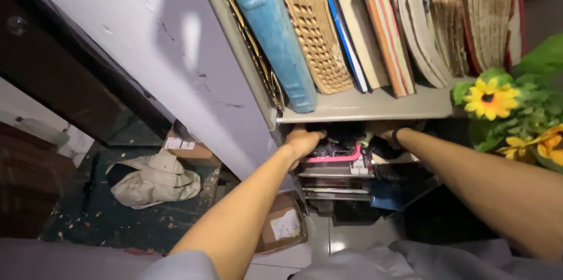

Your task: The person empties a brown basket and a pink basket, then sorts and places various small items including a black box, a gift bag, a camera, and other accessories onto a shelf and a table. The person handles items one by one and arranges them in different locations.

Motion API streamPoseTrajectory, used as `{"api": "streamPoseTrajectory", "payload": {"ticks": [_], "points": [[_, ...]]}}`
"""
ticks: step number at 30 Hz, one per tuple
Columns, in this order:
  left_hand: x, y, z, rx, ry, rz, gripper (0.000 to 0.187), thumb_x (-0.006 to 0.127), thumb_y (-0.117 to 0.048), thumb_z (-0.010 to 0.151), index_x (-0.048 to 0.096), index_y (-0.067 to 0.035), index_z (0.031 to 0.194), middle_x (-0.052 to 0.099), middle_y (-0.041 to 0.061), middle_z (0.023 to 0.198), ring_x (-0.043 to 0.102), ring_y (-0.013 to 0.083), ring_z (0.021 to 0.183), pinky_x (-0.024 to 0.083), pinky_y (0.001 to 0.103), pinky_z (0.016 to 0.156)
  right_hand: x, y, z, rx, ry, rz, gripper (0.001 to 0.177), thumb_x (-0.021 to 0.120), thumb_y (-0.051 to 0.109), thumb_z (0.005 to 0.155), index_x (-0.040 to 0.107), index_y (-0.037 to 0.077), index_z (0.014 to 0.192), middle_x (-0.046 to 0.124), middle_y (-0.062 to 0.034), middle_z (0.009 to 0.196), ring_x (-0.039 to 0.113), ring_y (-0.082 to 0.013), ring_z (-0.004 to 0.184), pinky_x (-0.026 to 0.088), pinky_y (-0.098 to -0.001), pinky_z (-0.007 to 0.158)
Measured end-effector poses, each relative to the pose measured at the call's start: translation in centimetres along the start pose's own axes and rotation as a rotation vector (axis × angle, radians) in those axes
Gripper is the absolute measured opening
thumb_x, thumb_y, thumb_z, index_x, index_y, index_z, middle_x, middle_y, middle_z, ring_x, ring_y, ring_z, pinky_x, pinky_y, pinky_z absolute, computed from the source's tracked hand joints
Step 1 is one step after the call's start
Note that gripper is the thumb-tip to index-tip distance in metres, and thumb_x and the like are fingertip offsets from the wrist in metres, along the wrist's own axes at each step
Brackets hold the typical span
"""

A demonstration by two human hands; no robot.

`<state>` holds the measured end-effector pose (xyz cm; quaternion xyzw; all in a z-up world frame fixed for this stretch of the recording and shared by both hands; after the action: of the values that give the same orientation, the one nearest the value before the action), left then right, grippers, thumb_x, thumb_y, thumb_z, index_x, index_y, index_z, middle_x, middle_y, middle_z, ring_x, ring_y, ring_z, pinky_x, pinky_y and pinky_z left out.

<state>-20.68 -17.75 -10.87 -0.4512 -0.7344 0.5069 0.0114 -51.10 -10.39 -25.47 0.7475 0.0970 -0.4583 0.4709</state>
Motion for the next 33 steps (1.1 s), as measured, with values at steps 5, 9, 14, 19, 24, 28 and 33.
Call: {"api": "streamPoseTrajectory", "payload": {"ticks": [5,9,14,19,24,28,33], "points": [[0.0,-1.2,-1.3,0.035,-0.002,-0.004,0.075,0.075,-0.036,0.083,0.044,-0.018,0.148,0.063,0.010,0.127,0.069,0.0264,0.096,0.059,0.040,0.060,0.8,-1.6,-0.1,0.204,0.142,0.166,0.047,0.063,0.051,0.093,0.056,0.015,0.122,0.057,-0.0098,0.117,0.051,-0.0269,0.107,0.046,-0.0443,0.083],[-0.2,-1.4,-2.3,0.083,0.078,-0.080,0.055,0.075,-0.037,0.089,0.064,0.000,0.129,0.073,0.014,0.108,0.072,0.0215,0.081,0.055,0.034,0.054,0.9,-3.1,-1.6,0.419,0.228,0.405,0.036,0.062,0.046,0.095,0.059,0.016,0.114,0.059,-0.0064,0.107,0.054,-0.0229,0.097,0.049,-0.0422,0.075],[0.0,-1.7,-3.4,0.061,0.198,-0.181,0.039,0.072,-0.032,0.093,0.068,0.002,0.111,0.072,0.011,0.091,0.067,0.0151,0.063,0.053,0.032,0.049,-1.2,-5.1,-3.5,0.549,0.217,0.676,0.024,0.061,0.041,0.098,0.063,0.018,0.104,0.062,-0.0021,0.094,0.057,-0.0179,0.085,0.053,-0.0396,0.065],[-0.6,-2.4,-4.2,0.058,0.214,-0.123,0.036,0.069,-0.037,0.092,0.067,-0.006,0.111,0.071,0.006,0.090,0.065,0.0131,0.062,0.049,0.028,0.046,-4.1,-7.0,-4.9,0.559,0.092,0.709,0.024,0.060,0.043,0.101,0.062,0.019,0.104,0.057,-0.0010,0.085,0.054,-0.0168,0.077,0.052,-0.0359,0.054],[-0.9,-2.4,-4.3,0.049,0.232,-0.097,0.040,0.069,-0.039,0.093,0.070,-0.002,0.107,0.070,0.006,0.086,0.062,0.0129,0.060,0.048,0.028,0.045,-7.1,-5.5,-5.9,0.388,-0.020,0.656,0.025,0.061,0.040,0.097,0.066,0.017,0.106,0.061,-0.0063,0.086,0.056,-0.0224,0.075,0.051,-0.0380,0.055],[-0.9,-2.2,-4.0,0.038,0.198,-0.071,0.038,0.069,-0.038,0.092,0.068,-0.003,0.105,0.070,0.006,0.084,0.062,0.0141,0.058,0.048,0.029,0.044,-9.0,-3.1,-7.8,0.348,-0.002,0.348,0.027,0.059,0.039,0.096,0.070,0.015,0.103,0.066,-0.0088,0.089,0.062,-0.0243,0.078,0.053,-0.0392,0.061],[-0.7,-1.8,-2.9,0.032,0.179,-0.034,0.043,0.070,-0.042,0.092,0.070,-0.001,0.103,0.070,0.008,0.088,0.063,0.0159,0.065,0.049,0.033,0.048,-9.4,0.5,-9.1,0.219,0.166,-0.290,0.031,0.058,0.037,0.094,0.076,0.012,0.100,0.072,-0.0119,0.092,0.069,-0.0268,0.081,0.057,-0.0408,0.069]]}}
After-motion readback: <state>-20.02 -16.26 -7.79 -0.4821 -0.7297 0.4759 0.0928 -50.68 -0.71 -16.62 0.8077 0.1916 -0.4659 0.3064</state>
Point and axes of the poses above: each hand's wrist, its own z-axis towards the middle knuckle, its own x-axis out of the palm, y = z × x, the point moved 8 cm from there along z, towards the middle knuckle
